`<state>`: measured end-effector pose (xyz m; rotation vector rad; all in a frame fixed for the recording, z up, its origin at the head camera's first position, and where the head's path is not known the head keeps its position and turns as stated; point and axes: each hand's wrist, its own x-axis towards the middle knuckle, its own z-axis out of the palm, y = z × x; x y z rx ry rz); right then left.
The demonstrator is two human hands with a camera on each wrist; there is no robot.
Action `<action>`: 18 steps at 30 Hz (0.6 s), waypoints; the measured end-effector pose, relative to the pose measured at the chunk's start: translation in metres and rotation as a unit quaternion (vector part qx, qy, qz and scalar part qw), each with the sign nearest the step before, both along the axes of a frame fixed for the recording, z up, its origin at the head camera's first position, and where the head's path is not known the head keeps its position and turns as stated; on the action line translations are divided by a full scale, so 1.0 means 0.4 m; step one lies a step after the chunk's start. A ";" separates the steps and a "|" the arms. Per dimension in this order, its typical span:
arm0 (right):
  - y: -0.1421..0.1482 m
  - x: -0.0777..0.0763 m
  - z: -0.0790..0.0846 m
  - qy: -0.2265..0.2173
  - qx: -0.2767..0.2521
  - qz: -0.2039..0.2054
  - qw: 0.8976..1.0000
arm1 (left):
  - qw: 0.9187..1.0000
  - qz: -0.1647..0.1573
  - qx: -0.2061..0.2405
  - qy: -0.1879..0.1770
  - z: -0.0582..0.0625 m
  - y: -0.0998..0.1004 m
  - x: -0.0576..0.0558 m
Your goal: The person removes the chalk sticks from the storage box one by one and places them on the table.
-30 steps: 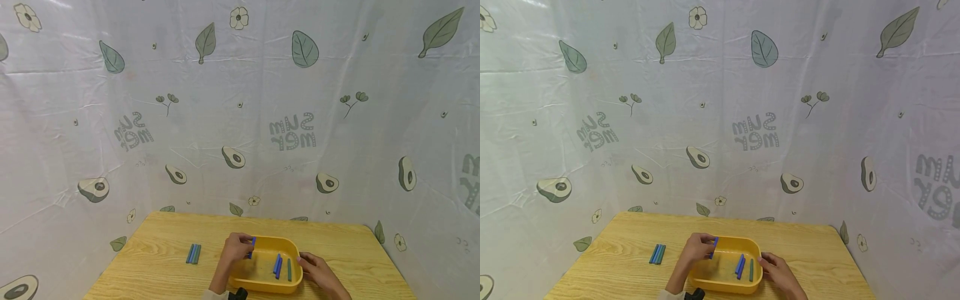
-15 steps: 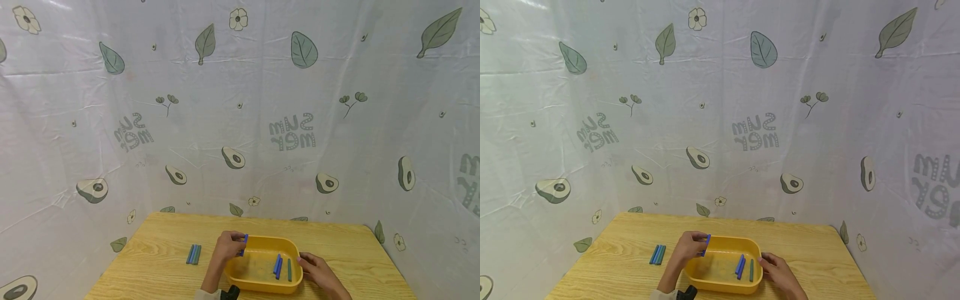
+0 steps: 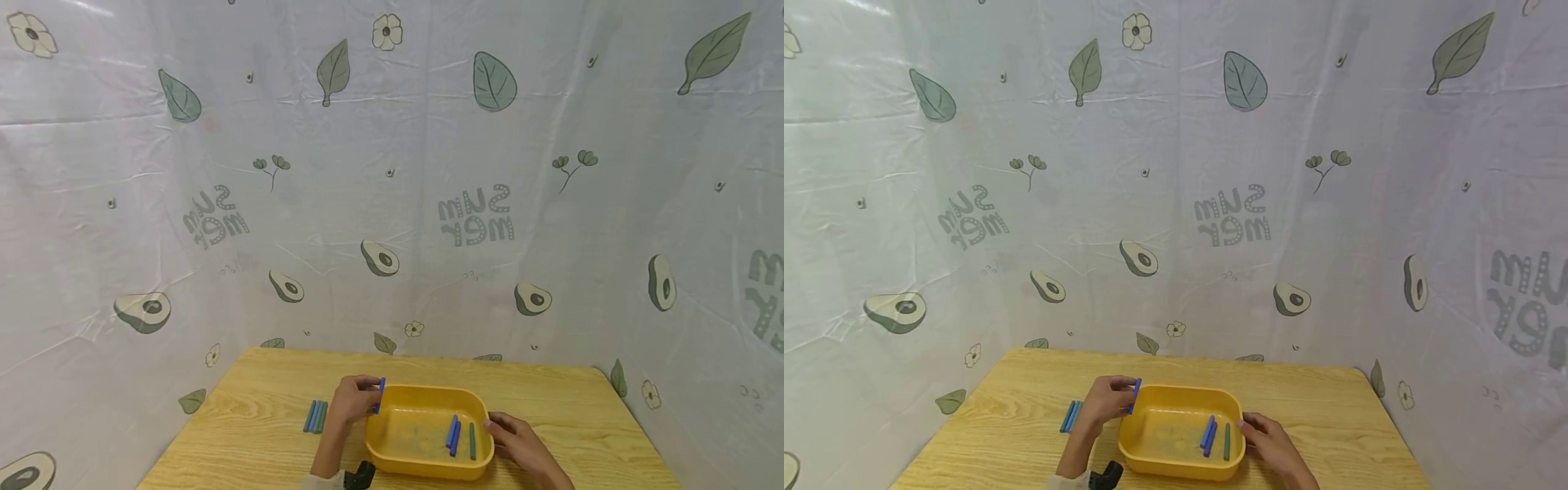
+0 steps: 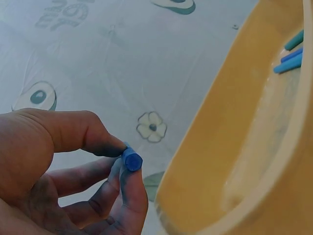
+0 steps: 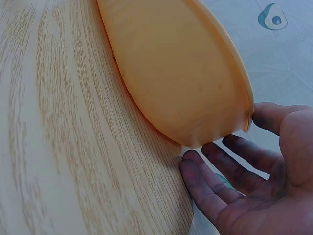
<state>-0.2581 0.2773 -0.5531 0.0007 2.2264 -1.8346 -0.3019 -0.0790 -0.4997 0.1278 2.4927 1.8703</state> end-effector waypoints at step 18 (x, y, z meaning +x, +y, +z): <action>-0.001 -0.002 -0.007 -0.002 0.005 -0.018 1.000 | 1.000 0.012 0.016 -0.007 -0.017 -0.089 0.001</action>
